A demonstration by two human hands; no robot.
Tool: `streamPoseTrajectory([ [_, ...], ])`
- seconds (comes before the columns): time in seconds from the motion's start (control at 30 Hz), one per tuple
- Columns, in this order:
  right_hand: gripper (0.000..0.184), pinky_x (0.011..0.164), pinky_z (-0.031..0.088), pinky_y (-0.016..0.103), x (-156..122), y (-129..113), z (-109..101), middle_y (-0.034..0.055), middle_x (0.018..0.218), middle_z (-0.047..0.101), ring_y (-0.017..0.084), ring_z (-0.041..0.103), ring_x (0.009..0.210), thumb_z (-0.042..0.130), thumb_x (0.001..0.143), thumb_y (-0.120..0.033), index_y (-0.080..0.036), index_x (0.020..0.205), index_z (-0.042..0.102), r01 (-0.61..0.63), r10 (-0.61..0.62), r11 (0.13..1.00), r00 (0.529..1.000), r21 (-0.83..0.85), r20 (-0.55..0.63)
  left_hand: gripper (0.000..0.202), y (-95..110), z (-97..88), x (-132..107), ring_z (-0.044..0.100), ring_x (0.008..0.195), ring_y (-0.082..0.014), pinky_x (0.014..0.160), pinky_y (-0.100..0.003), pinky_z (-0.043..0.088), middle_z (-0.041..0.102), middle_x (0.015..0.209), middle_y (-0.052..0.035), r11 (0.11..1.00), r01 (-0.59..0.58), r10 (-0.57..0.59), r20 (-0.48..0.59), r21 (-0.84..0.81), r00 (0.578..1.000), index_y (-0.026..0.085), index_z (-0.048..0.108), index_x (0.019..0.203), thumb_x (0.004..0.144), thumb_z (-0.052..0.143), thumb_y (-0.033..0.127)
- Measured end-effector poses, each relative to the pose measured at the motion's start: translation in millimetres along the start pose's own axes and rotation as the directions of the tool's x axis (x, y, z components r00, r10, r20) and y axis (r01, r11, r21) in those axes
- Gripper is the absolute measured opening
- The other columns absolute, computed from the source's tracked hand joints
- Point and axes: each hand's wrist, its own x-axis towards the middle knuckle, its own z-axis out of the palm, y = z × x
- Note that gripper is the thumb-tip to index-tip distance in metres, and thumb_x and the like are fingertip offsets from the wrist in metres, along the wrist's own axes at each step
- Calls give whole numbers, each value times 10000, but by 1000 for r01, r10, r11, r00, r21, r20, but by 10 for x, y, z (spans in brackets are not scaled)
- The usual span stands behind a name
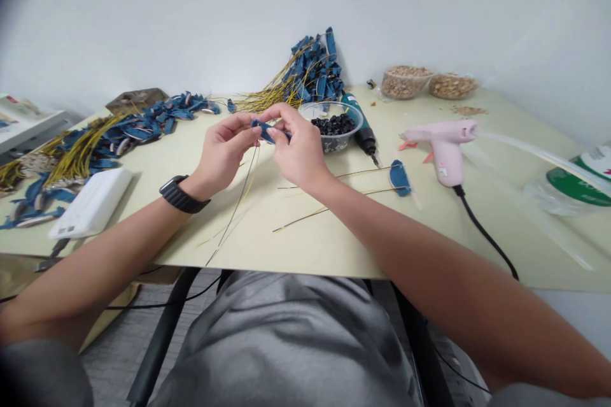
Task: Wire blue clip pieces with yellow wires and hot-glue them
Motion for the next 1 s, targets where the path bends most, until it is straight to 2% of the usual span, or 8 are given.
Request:
streamPoseTrajectory([
  [0.2, 243, 985, 652, 450, -21, -42, 3, 27, 1040, 751, 241, 693, 937, 695, 1020, -83, -302, 1117, 738, -12, 12, 1000, 1000, -14, 1, 328, 4, 15, -19, 773, 905, -163, 821, -300, 644, 867, 1042, -47, 999, 37, -36, -35, 34, 999, 256, 912, 1062, 960, 1020, 548],
  [0.4, 264, 1024, 648, 452, -31, -46, 7, 27, 1056, 765, 248, 706, 985, 682, 1002, -76, -301, 1124, 747, -3, 4, 1000, 1000, -29, 8, 131, 21, 36, -33, 783, 911, -158, 816, -279, 640, 871, 1019, -34, 998, 22, -20, -52, 52, 998, 245, 910, 1048, 987, 979, 338],
  [0.47, 281, 1013, 644, 449, -32, -43, 7, 27, 1058, 763, 245, 703, 971, 667, 999, -62, -300, 1126, 745, 6, -6, 1000, 1000, -30, 4, 115, 21, 37, -35, 789, 914, -153, 823, -274, 644, 874, 1026, -35, 999, 20, -17, -50, 48, 999, 240, 909, 1057, 994, 968, 316],
  [0.7, 291, 956, 652, 458, -35, -45, 11, 24, 1055, 753, 243, 702, 905, 650, 1012, -53, -312, 1135, 700, -6, 6, 1000, 1000, -29, -8, 220, -6, 24, -28, 823, 949, -183, 900, -335, 698, 880, 1035, -47, 999, -31, 32, -14, 37, 999, 245, 914, 1087, 992, 1005, 421],
  [0.9, 292, 981, 648, 451, -28, -10, 3, 8, 1106, 745, 221, 733, 919, 675, 1030, -52, -314, 1156, 651, -13, 13, 1000, 1000, -23, -27, 430, 7, 7, -10, 822, 994, -196, 958, -351, 693, 878, 1108, -68, 996, -29, 29, 7, 81, 1000, 238, 908, 1093, 924, 1051, 606],
  [1.0, 301, 991, 646, 453, -26, -8, 0, 2, 1077, 734, 218, 730, 912, 674, 1035, -38, -314, 1152, 649, -10, 9, 999, 1000, -35, -29, 463, 26, 6, -9, 811, 980, -190, 940, -338, 680, 873, 1089, -56, 995, -34, 34, 9, 91, 999, 252, 918, 1087, 895, 1062, 648],
])
